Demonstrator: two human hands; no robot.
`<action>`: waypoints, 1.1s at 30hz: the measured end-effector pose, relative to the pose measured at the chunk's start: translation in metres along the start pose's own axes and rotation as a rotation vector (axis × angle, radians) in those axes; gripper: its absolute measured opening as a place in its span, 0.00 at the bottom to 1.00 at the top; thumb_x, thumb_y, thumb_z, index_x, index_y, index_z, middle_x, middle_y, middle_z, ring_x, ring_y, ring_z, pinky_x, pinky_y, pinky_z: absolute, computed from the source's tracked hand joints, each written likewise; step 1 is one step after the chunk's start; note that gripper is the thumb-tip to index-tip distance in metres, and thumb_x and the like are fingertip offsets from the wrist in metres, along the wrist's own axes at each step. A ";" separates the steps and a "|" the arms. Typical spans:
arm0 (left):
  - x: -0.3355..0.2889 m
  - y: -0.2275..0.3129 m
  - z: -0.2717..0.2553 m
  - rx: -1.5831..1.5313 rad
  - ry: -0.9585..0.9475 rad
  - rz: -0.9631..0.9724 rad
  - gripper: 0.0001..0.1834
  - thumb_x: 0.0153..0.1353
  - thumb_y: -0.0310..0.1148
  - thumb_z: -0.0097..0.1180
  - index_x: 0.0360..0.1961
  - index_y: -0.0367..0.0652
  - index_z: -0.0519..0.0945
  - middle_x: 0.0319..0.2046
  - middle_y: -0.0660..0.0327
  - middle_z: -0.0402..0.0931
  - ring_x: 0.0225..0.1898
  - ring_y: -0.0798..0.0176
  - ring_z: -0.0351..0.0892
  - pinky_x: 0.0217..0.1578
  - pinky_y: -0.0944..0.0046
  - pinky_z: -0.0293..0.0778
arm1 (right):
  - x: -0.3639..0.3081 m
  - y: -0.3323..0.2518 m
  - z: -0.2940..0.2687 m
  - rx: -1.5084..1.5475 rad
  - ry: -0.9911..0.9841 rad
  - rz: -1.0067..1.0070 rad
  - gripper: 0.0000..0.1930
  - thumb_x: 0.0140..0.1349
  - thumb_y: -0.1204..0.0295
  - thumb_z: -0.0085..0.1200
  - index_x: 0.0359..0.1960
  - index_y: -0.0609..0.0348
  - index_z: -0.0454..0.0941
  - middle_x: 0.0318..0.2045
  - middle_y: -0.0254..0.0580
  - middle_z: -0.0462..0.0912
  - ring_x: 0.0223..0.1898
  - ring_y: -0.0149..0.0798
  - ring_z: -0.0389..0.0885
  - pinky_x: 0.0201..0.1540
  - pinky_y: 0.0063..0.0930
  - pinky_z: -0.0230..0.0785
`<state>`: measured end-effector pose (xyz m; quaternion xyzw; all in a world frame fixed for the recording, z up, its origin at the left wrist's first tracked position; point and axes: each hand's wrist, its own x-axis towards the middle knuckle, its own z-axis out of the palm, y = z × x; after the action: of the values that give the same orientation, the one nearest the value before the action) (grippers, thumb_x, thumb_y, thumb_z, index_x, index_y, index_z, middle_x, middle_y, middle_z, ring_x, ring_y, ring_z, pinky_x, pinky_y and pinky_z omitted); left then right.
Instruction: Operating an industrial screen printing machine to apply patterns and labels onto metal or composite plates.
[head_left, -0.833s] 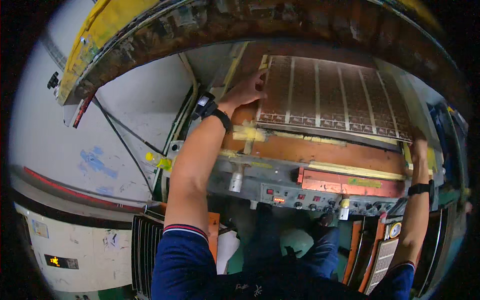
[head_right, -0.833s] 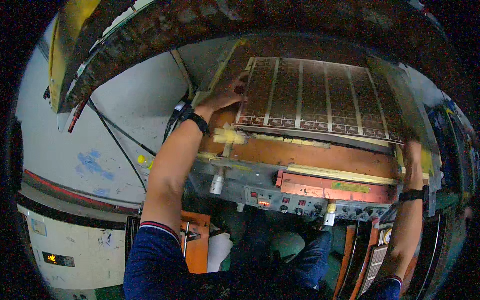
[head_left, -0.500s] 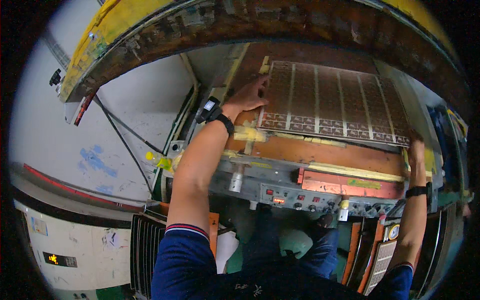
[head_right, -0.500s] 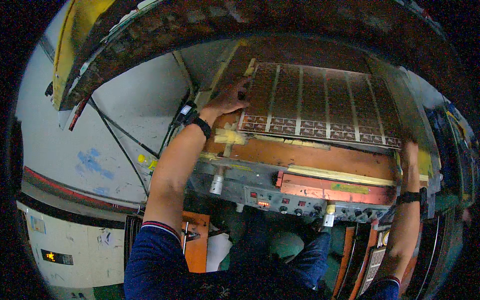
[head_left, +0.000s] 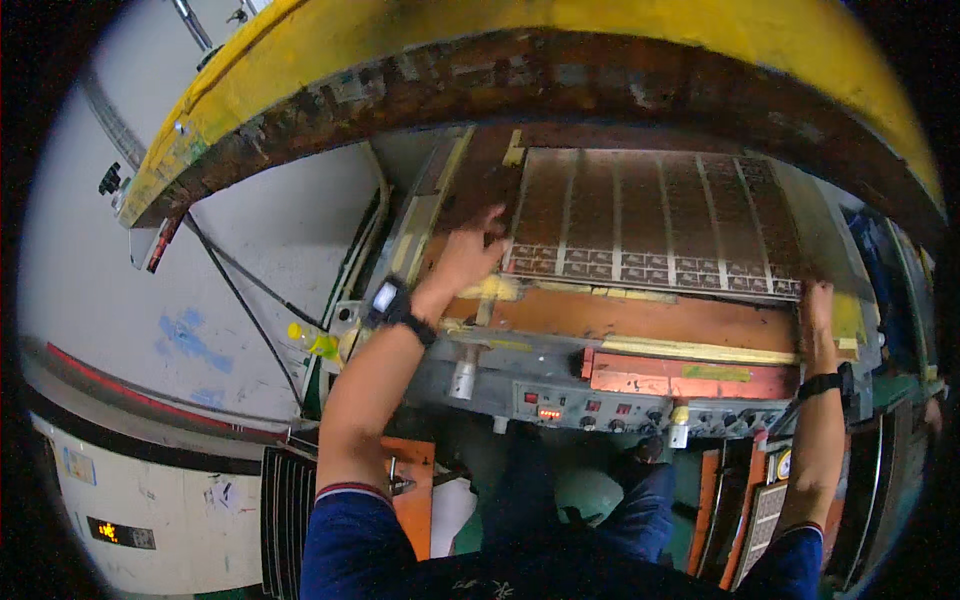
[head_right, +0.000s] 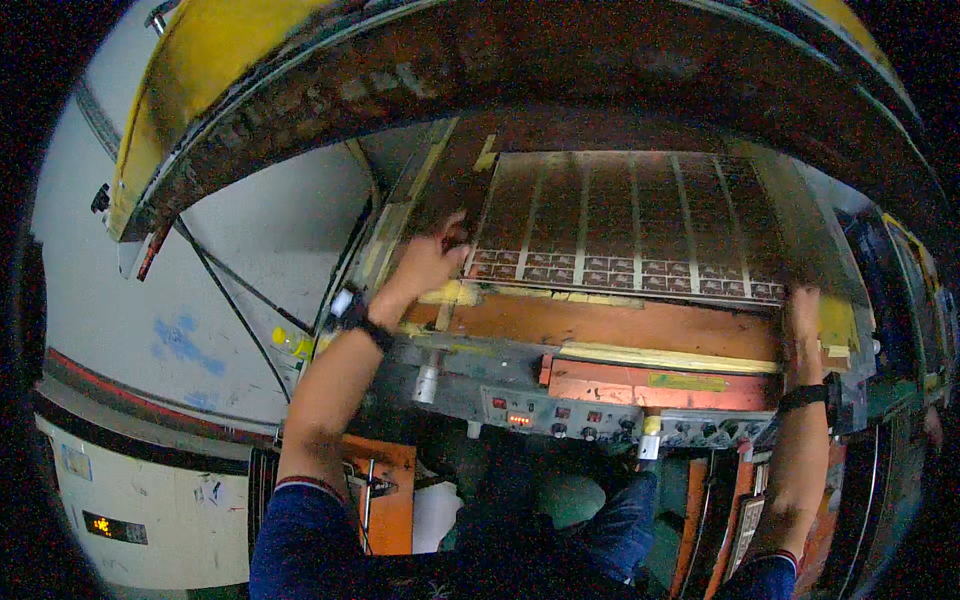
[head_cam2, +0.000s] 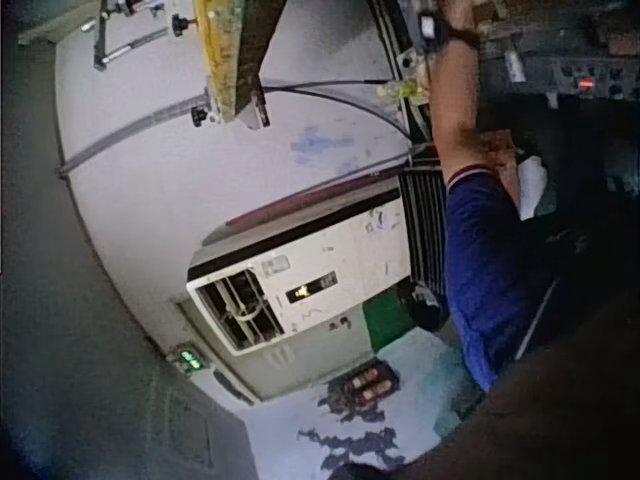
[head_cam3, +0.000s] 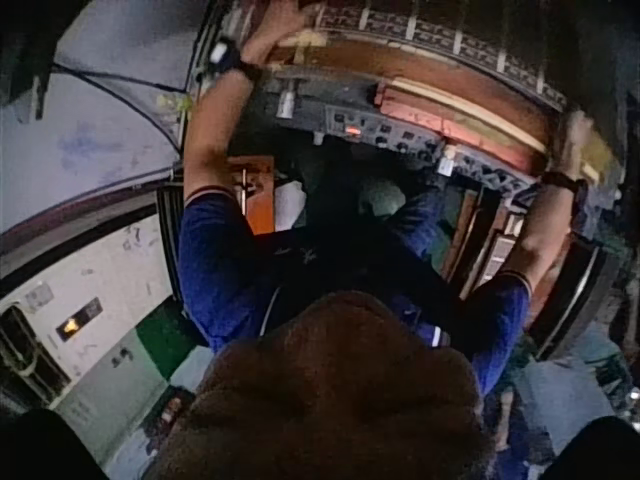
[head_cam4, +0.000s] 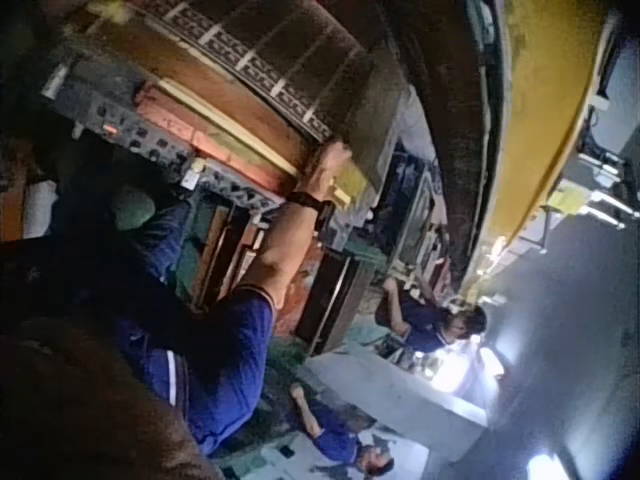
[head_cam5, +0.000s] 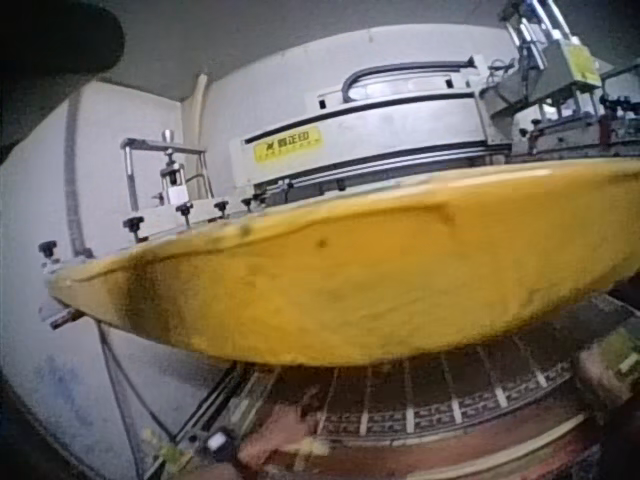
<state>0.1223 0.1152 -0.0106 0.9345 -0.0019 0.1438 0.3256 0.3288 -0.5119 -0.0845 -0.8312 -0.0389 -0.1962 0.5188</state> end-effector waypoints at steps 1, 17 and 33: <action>-0.016 0.001 -0.004 0.013 0.007 -0.001 0.29 0.52 0.30 0.56 0.57 0.39 0.66 0.51 0.48 0.71 0.46 0.48 0.75 0.46 0.57 0.70 | -0.003 -0.008 0.009 0.014 -0.003 -0.003 0.16 0.59 0.65 0.50 0.44 0.64 0.74 0.36 0.35 0.75 0.31 0.28 0.68 0.32 0.23 0.63; -0.044 0.021 0.009 0.172 0.146 0.283 0.23 0.60 0.36 0.50 0.54 0.34 0.67 0.44 0.43 0.72 0.49 0.41 0.68 0.50 0.50 0.65 | 0.025 0.031 0.013 -0.083 -0.053 -0.048 0.23 0.60 0.64 0.52 0.53 0.68 0.69 0.52 0.45 0.74 0.50 0.38 0.70 0.54 0.29 0.58; -0.057 0.034 0.002 0.292 0.086 0.174 0.21 0.61 0.36 0.49 0.53 0.36 0.69 0.48 0.45 0.71 0.52 0.43 0.67 0.55 0.52 0.62 | -0.063 -0.088 0.000 -0.408 -0.006 -0.098 0.14 0.59 0.68 0.54 0.38 0.70 0.77 0.33 0.54 0.82 0.35 0.42 0.81 0.40 0.33 0.70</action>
<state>0.0651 0.0822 -0.0067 0.9611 -0.0477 0.2100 0.1727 0.2473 -0.4624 -0.0331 -0.9166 -0.0404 -0.2226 0.3297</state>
